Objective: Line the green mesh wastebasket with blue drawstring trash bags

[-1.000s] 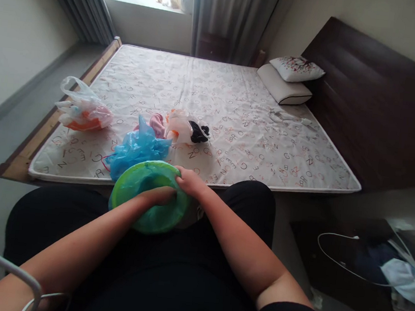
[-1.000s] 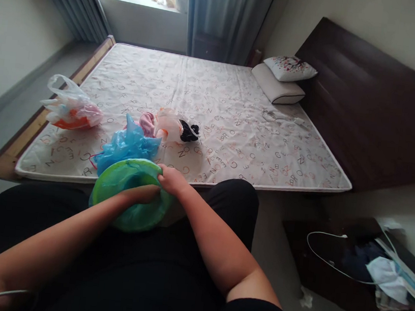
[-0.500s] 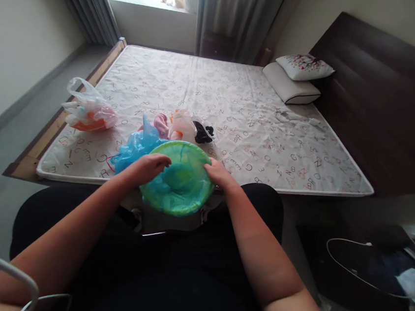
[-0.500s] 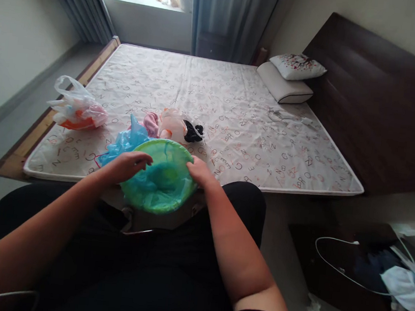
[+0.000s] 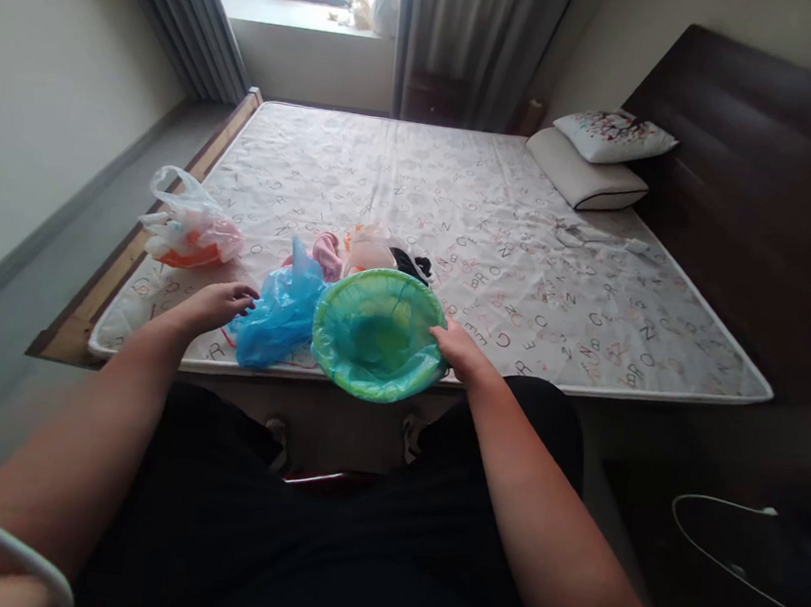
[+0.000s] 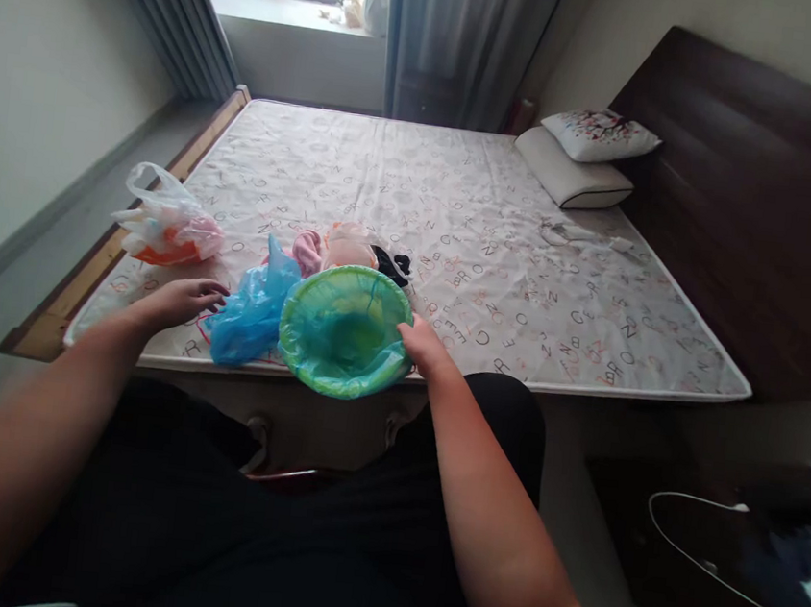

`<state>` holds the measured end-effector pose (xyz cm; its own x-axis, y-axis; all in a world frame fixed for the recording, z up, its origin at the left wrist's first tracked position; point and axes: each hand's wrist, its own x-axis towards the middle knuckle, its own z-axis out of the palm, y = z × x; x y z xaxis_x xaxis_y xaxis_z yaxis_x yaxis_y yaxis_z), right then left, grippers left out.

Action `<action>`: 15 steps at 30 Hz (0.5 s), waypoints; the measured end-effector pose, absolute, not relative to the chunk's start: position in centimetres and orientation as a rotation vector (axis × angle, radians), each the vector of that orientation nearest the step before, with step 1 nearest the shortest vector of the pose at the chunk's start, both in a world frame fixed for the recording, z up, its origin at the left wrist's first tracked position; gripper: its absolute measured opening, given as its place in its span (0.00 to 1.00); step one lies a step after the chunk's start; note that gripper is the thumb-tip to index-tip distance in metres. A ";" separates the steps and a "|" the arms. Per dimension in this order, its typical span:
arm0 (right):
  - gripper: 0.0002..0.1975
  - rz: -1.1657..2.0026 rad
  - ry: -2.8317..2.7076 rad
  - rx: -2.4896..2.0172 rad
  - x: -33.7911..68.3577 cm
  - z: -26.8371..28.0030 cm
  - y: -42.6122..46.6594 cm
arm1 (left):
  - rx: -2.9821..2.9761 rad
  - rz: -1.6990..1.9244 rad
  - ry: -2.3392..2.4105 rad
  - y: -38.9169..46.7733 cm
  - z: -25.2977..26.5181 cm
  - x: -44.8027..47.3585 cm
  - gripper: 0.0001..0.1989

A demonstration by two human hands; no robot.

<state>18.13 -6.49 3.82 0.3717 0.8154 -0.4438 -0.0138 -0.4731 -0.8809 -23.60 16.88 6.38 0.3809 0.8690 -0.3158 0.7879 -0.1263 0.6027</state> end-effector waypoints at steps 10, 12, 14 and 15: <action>0.19 1.351 -0.817 -1.815 15.3 4.1 -4.1 | 2.000 0.191 1.283 14.7 5.7 -18.6 0.31; 0.22 1.394 -0.845 -1.802 15.3 4.5 -3.7 | 2.032 0.160 1.289 14.8 5.7 -18.3 0.31; 0.25 1.432 -0.897 -1.773 16.0 4.9 -3.1 | 2.056 0.136 1.307 14.9 5.7 -17.9 0.30; 0.27 1.417 -0.933 -1.767 16.6 5.1 -2.7 | 2.064 0.125 1.318 14.9 5.7 -17.7 0.30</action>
